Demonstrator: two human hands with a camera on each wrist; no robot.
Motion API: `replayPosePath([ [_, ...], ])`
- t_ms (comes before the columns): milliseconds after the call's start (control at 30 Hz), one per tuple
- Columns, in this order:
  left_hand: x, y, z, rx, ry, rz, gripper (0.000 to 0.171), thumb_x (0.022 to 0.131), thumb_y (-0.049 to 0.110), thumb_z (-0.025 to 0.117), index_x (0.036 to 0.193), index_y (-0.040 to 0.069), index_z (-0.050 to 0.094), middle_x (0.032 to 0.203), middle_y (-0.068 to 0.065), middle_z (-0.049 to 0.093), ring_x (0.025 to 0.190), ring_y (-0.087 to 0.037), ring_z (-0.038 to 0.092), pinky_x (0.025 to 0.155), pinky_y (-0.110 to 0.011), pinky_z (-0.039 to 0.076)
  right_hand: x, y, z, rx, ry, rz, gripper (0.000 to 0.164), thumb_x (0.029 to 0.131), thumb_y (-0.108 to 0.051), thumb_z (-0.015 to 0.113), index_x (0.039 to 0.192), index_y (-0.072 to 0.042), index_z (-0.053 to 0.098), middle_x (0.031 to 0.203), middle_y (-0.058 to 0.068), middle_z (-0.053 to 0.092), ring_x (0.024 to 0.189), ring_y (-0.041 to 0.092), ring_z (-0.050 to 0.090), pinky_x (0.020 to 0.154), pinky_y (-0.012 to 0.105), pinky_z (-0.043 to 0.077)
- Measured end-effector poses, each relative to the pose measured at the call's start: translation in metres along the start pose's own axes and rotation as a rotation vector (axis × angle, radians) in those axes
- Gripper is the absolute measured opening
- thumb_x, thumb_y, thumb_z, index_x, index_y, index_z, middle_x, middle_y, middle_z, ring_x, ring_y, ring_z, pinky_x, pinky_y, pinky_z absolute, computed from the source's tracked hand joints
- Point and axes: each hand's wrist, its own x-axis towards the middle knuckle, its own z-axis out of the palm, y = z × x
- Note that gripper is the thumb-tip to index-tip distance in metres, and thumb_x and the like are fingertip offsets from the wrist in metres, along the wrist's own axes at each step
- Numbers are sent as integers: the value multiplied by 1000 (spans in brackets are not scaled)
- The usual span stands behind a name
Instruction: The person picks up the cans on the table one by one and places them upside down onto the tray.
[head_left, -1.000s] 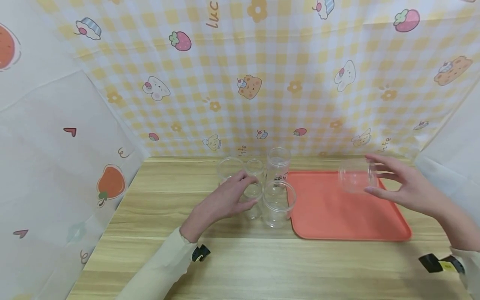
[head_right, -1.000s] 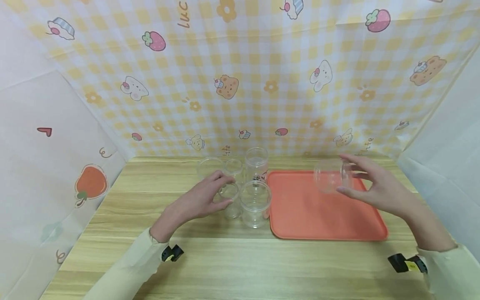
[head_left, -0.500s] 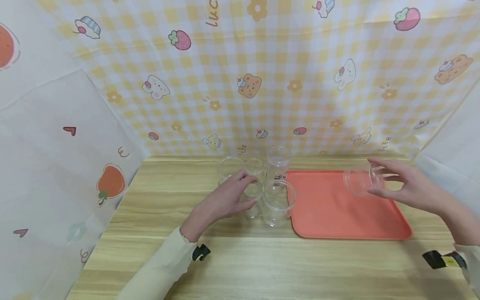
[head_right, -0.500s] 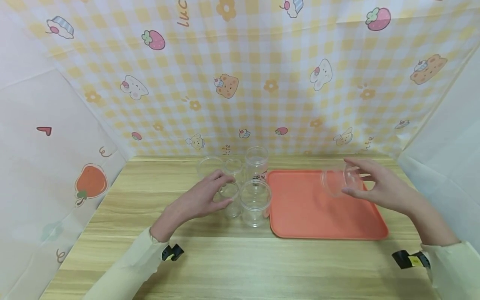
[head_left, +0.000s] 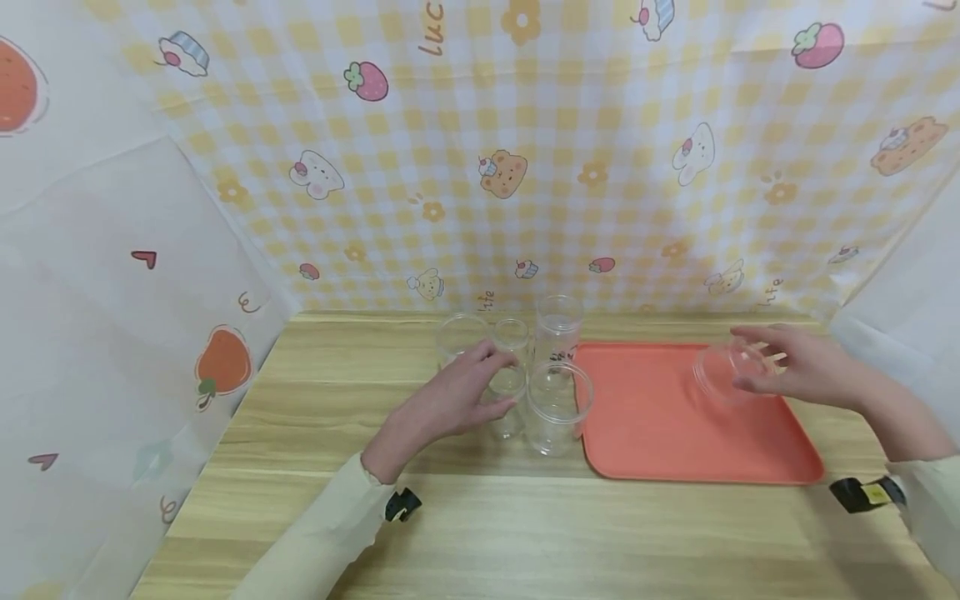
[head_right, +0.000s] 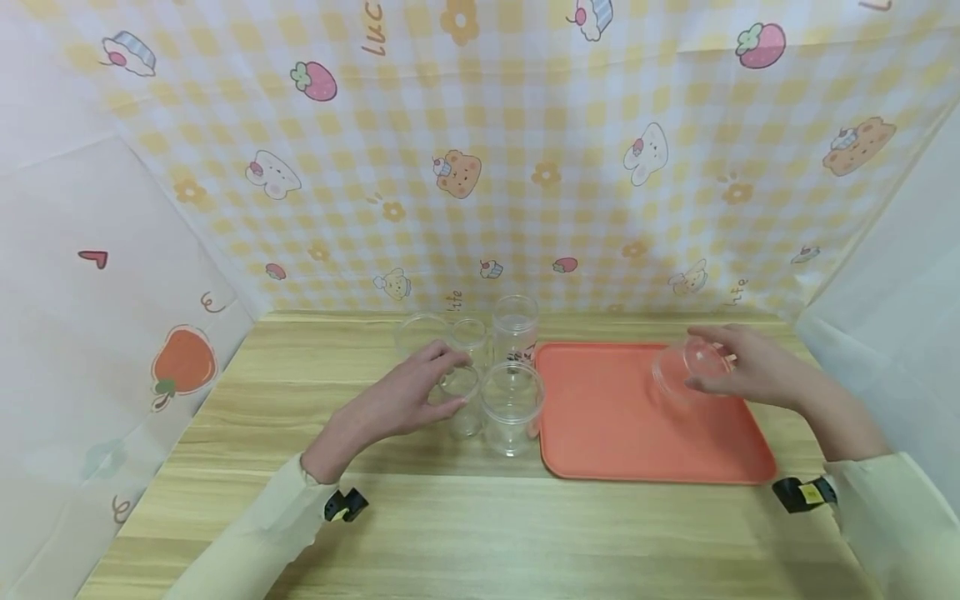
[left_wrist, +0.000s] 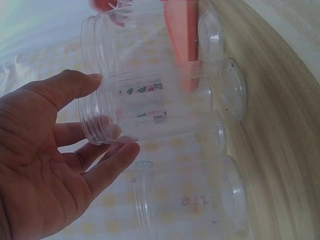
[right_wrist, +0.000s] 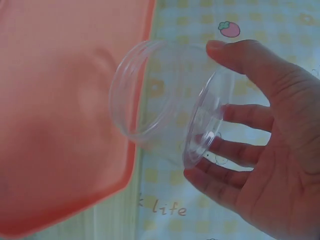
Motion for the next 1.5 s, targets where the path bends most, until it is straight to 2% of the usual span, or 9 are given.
replayPosePath([
  [100, 0, 0, 1, -3, 0, 2, 47, 94, 21, 76, 133, 2, 59, 118, -9, 55, 105, -22, 59, 93, -35, 52, 5, 4, 1, 24, -40, 27, 78, 82, -26, 87, 139, 13, 51, 131, 32, 57, 101, 46, 65, 76, 54, 57],
  [433, 2, 1, 0, 1, -23, -29, 48, 93, 21, 77, 134, 4, 60, 119, -7, 55, 105, -21, 58, 94, -34, 51, 16, 12, 8, 28, -108, 48, 73, 85, -23, 83, 135, 19, 50, 122, 32, 62, 96, 42, 67, 66, 36, 55],
  [600, 2, 2, 0, 14, -32, -40, 47, 93, 21, 77, 134, 5, 60, 118, -7, 55, 103, -18, 57, 92, -33, 52, 19, 16, 11, 66, -105, 59, 70, 85, -18, 80, 135, 21, 49, 118, 32, 64, 78, 26, 64, 54, 28, 45],
  [700, 3, 2, -1, 17, -36, -43, 47, 93, 21, 77, 134, 5, 60, 118, -6, 55, 103, -17, 57, 92, -33, 52, 20, 19, 15, 52, -96, 79, 73, 86, -19, 80, 135, 22, 47, 87, 17, 69, 66, 16, 53, 53, 29, 41],
  [833, 2, 3, -1, 18, -41, -48, 47, 94, 23, 76, 135, 6, 60, 119, -6, 55, 103, -17, 57, 93, -32, 51, 21, 21, 22, 35, -110, 138, 78, 87, -23, 80, 138, 23, 43, 57, -2, 47, 59, 16, 43, 61, 34, 41],
  [933, 3, 4, -2, 24, -45, -52, 47, 95, 24, 75, 135, 6, 59, 119, -5, 55, 103, -17, 57, 92, -32, 52, 21, 22, 25, 34, -111, 163, 80, 88, -25, 80, 140, 22, 41, 58, -1, 43, 56, 16, 38, 62, 35, 39],
  [1200, 7, 8, -6, 71, -95, -65, 47, 96, 24, 73, 136, 3, 58, 119, -7, 56, 95, -15, 54, 84, -29, 52, 20, 24, 28, 23, -98, 130, 81, 89, -25, 81, 140, 22, 41, 65, 3, 52, 62, 18, 39, 68, 41, 40],
  [1367, 13, 14, -11, 137, -159, -93, 48, 96, 25, 72, 136, 3, 59, 118, -8, 57, 91, -16, 56, 79, -28, 53, 20, 26, 29, 21, -89, 120, 81, 87, -25, 82, 138, 24, 41, 90, 19, 65, 76, 25, 50, 69, 43, 42],
  [1500, 19, 21, -16, 170, -206, -117, 47, 95, 25, 74, 134, 2, 61, 119, -10, 58, 90, -19, 59, 79, -29, 55, 21, 27, 31, 28, -81, 121, 82, 88, -26, 81, 138, 24, 41, 105, 35, 62, 90, 40, 59, 75, 50, 47],
])
